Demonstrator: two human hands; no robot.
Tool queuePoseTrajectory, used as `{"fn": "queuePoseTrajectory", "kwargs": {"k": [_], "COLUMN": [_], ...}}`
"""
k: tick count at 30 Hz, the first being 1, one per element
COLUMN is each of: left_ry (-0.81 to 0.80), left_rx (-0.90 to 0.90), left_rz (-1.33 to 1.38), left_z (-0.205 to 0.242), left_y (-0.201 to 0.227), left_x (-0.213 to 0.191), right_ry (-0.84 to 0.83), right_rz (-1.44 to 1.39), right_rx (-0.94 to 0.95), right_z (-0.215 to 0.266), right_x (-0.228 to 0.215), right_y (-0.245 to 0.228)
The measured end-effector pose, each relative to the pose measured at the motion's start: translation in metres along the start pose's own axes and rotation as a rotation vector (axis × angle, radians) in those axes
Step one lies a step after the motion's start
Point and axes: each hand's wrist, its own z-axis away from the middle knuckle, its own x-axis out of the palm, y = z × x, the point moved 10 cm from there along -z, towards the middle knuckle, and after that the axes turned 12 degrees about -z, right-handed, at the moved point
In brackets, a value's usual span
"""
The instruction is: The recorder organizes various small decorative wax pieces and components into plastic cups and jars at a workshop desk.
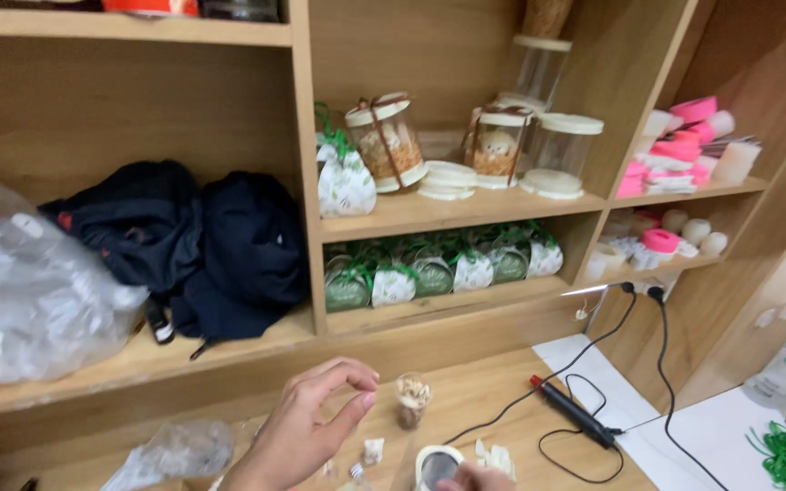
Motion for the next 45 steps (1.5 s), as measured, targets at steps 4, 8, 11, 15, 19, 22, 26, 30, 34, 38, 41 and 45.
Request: {"fn": "queuePoseTrajectory", "kwargs": {"k": [4, 8, 11, 15, 19, 22, 26, 30, 34, 38, 41, 45], "left_ry": [0.033, 0.03, 0.047, 0.098, 0.127, 0.151, 0.276, 0.447, 0.619, 0.621, 0.451, 0.18], "left_rx": [0.294, 0.486, 0.531, 0.493, 0.381, 0.325, 0.287, 0.271, 0.314, 0.399, 0.317, -0.026], "left_rz": [0.011, -0.095, -0.214, -0.338, -0.469, -0.526, -0.552, -0.639, -0.714, -0.583, -0.407, -0.124], "left_z": [-0.085, -0.166, -0.22, -0.273, -0.305, -0.315, -0.307, -0.294, -0.26, -0.177, -0.1, -0.013], "left_y": [0.059, 0.102, 0.109, 0.097, 0.063, 0.052, 0.06, 0.069, 0.093, 0.123, 0.084, -0.025], "left_x": [-0.013, -0.004, 0.01, 0.023, 0.027, 0.024, -0.008, -0.044, -0.068, -0.053, -0.019, 0.051], "right_ry": [0.218, 0.521, 0.567, 0.556, 0.429, 0.396, 0.449, 0.543, 0.501, 0.222, 0.084, 0.075], "right_rz": [-0.084, 0.1, 0.352, 0.497, 0.569, 0.662, 0.692, 0.699, 0.455, 0.173, -0.242, -0.456], "right_rx": [-0.129, -0.399, -0.505, -0.431, -0.175, -0.181, -0.385, -0.341, -0.869, -0.963, -0.591, -0.377], "right_z": [-0.017, -0.051, -0.125, -0.244, -0.317, -0.348, -0.33, -0.273, -0.225, -0.178, -0.158, -0.124], "right_x": [-0.278, -0.413, -0.452, -0.485, -0.474, -0.475, -0.465, -0.441, -0.369, -0.29, -0.251, -0.217], "right_y": [-0.279, -0.461, -0.549, -0.577, -0.554, -0.533, -0.54, -0.55, -0.559, -0.528, -0.446, -0.299]}}
